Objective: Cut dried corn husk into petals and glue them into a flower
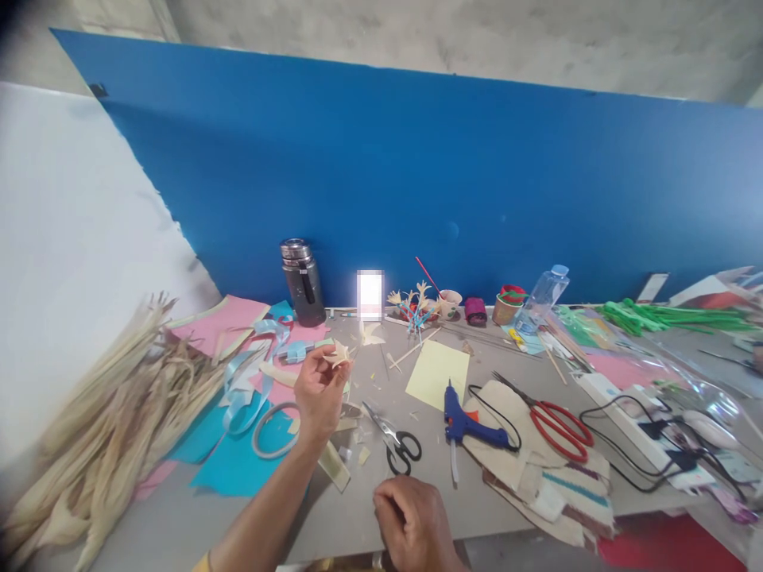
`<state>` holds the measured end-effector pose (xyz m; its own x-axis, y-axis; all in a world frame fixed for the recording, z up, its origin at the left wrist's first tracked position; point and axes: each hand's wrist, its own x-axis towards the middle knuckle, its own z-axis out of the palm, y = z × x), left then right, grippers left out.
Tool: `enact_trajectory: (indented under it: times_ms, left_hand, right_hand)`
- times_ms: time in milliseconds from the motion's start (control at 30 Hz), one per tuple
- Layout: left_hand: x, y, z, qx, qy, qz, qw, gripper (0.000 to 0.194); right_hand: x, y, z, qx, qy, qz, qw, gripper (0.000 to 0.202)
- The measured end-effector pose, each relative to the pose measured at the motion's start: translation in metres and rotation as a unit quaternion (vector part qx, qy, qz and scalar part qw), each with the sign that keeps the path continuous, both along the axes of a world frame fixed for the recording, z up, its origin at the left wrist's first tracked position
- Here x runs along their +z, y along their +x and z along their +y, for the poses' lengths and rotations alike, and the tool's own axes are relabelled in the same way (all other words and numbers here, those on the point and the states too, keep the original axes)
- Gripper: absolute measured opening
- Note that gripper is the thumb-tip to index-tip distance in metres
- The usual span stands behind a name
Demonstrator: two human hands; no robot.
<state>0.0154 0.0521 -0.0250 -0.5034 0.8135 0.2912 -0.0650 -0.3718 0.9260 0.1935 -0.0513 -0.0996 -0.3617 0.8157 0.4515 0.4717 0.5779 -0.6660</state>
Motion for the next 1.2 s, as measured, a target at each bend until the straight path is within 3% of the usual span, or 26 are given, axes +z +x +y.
enact_trajectory:
  times_ms: [167,500,633,1033,1200]
  left_hand:
    - [-0.001,0.004,-0.004,-0.021,0.003,0.016,1.000,0.037]
    - [0.015,0.023,-0.032,-0.123,-0.023,0.056,0.991,0.037]
    - [0.019,0.030,-0.040,-0.163,-0.047,0.062,0.984,0.040]
    - [0.025,0.038,-0.043,-0.229,-0.076,-0.021,0.970,0.050]
    - [0.031,0.027,-0.031,-0.219,-0.054,-0.088,0.970,0.050]
  right_hand:
    - [0.019,0.001,0.009,-0.029,-0.106,0.099,0.989,0.030]
    - [0.075,-0.024,0.050,-0.156,-0.092,0.186,0.966,0.021]
    - [0.092,-0.033,0.051,-0.137,-0.130,0.219,0.957,0.018]
    - [0.079,-0.026,0.052,-0.128,-0.221,0.293,0.922,0.027]
    - [0.087,-0.016,0.053,-0.126,-0.218,0.256,0.933,0.023]
